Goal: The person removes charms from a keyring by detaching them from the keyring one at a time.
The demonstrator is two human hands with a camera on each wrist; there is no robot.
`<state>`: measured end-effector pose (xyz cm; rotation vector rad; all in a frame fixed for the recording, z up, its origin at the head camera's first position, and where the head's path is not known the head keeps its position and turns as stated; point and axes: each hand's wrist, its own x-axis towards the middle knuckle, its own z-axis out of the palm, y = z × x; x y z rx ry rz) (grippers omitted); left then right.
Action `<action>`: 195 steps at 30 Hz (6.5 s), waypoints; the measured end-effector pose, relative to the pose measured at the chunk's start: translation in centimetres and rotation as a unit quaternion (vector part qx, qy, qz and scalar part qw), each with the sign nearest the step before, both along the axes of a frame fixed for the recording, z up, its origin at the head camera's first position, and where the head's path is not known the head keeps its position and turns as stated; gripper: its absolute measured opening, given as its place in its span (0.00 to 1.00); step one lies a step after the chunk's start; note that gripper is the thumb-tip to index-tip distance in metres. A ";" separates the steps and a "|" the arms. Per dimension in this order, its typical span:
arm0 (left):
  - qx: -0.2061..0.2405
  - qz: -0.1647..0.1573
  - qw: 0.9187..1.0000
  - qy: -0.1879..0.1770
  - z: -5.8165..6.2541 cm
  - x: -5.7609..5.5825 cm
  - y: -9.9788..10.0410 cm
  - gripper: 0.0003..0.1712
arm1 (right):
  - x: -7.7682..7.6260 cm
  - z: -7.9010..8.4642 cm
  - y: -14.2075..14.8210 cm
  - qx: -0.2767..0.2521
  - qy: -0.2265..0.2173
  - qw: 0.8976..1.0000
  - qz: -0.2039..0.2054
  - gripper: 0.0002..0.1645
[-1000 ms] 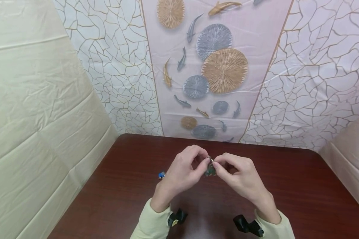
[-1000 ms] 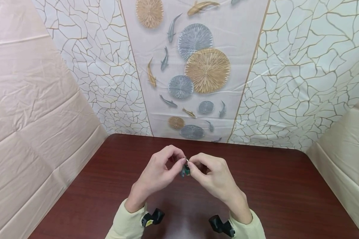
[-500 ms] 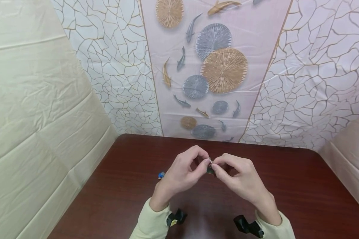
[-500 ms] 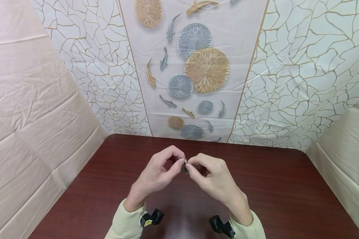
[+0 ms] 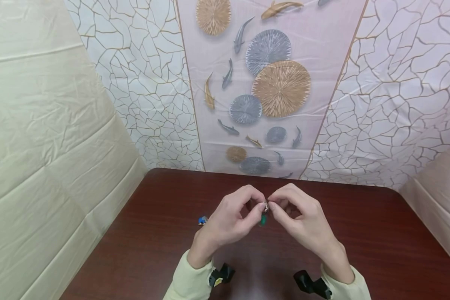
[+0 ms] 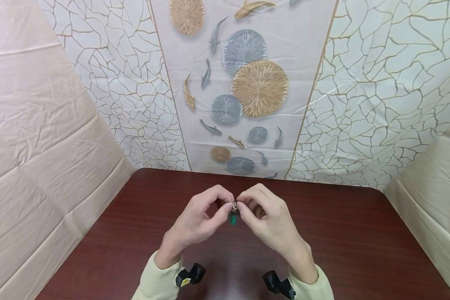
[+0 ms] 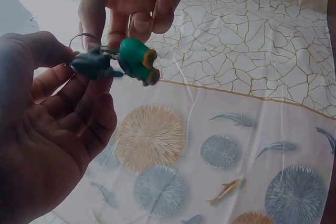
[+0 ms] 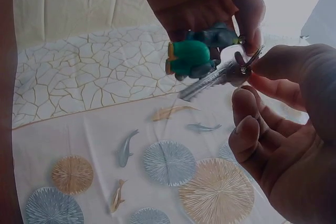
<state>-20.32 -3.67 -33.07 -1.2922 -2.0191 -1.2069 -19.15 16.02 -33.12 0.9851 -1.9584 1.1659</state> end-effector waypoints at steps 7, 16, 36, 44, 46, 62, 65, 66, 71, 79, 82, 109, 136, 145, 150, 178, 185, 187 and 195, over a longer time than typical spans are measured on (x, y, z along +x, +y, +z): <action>-0.014 -0.009 1.000 0.021 0.0 0.0 0.1 0.02 | -0.1 -0.1 0.1 0.004 -0.001 1.000 0.007 0.19; -0.027 -0.003 0.999 0.034 0.1 0.1 0.2 0.02 | 0.2 0.1 0.5 0.036 -0.041 0.998 0.029 0.16; -0.033 0.000 0.999 0.018 0.3 0.7 0.1 0.06 | 0.0 -0.1 0.6 0.029 -0.011 0.997 0.069 0.22; -0.037 -0.014 0.999 0.002 0.4 0.8 0.0 0.06 | 0.2 0.2 0.5 0.021 -0.003 0.996 0.091 0.22; -0.038 -0.019 0.999 0.001 0.4 0.8 0.0 0.06 | 0.2 0.2 0.4 0.018 -0.003 0.995 0.098 0.22; -0.032 -0.038 0.999 0.016 0.8 1.4 -0.1 0.06 | 0.6 1.0 0.0 -0.038 0.016 0.981 0.189 0.21; -0.032 -0.038 0.999 0.019 0.9 1.5 -0.1 0.06 | 0.7 1.2 -0.1 -0.044 0.026 0.979 0.197 0.20; -0.031 -0.038 0.999 0.021 0.9 1.5 -0.2 0.06 | 0.8 1.3 -0.1 -0.047 0.027 0.978 0.199 0.20; -0.028 -0.040 0.998 0.027 1.0 1.6 -0.1 0.06 | 1.0 1.6 -0.2 -0.054 0.032 0.976 0.209 0.19; -0.028 -0.036 0.998 0.033 1.0 1.7 -0.1 0.06 | 1.0 1.6 -0.2 -0.057 0.036 0.975 0.214 0.15; -0.028 -0.037 0.998 0.030 1.0 1.7 -0.1 0.06 | 0.9 1.6 -0.2 -0.055 0.044 0.974 0.214 0.12; -0.034 -0.010 0.999 0.009 0.7 1.2 -0.3 0.06 | 1.0 1.6 -0.4 -0.032 0.075 0.983 0.164 0.03; -0.018 0.053 0.994 0.093 0.5 0.4 -0.1 0.03 | 0.9 1.4 -0.7 -0.006 0.048 0.993 0.108 0.08; -0.028 0.046 0.993 0.109 0.5 0.3 -0.2 0.03 | 0.7 0.6 -0.2 -0.006 -0.006 0.996 0.086 0.20; -0.030 0.048 0.992 0.116 0.6 0.3 -0.1 0.03 | 0.6 0.3 -0.1 -0.009 -0.009 0.996 0.086 0.21; -0.016 0.014 0.997 0.077 0.4 0.1 -0.3 0.04 | 0.5 0.2 -0.2 0.013 0.002 0.995 0.095 0.21; -0.035 0.031 0.991 0.127 0.5 0.1 -0.2 0.04 | 0.5 0.1 0.0 0.024 -0.016 0.998 0.058 0.21; -0.037 0.035 0.990 0.131 0.5 0.1 -0.2 0.04 | 0.6 0.1 0.0 0.028 -0.024 0.998 0.047 0.20; -0.025 0.060 0.990 0.126 0.4 0.2 -0.1 0.05 | 0.6 0.2 0.0 0.016 -0.008 0.998 0.065 0.22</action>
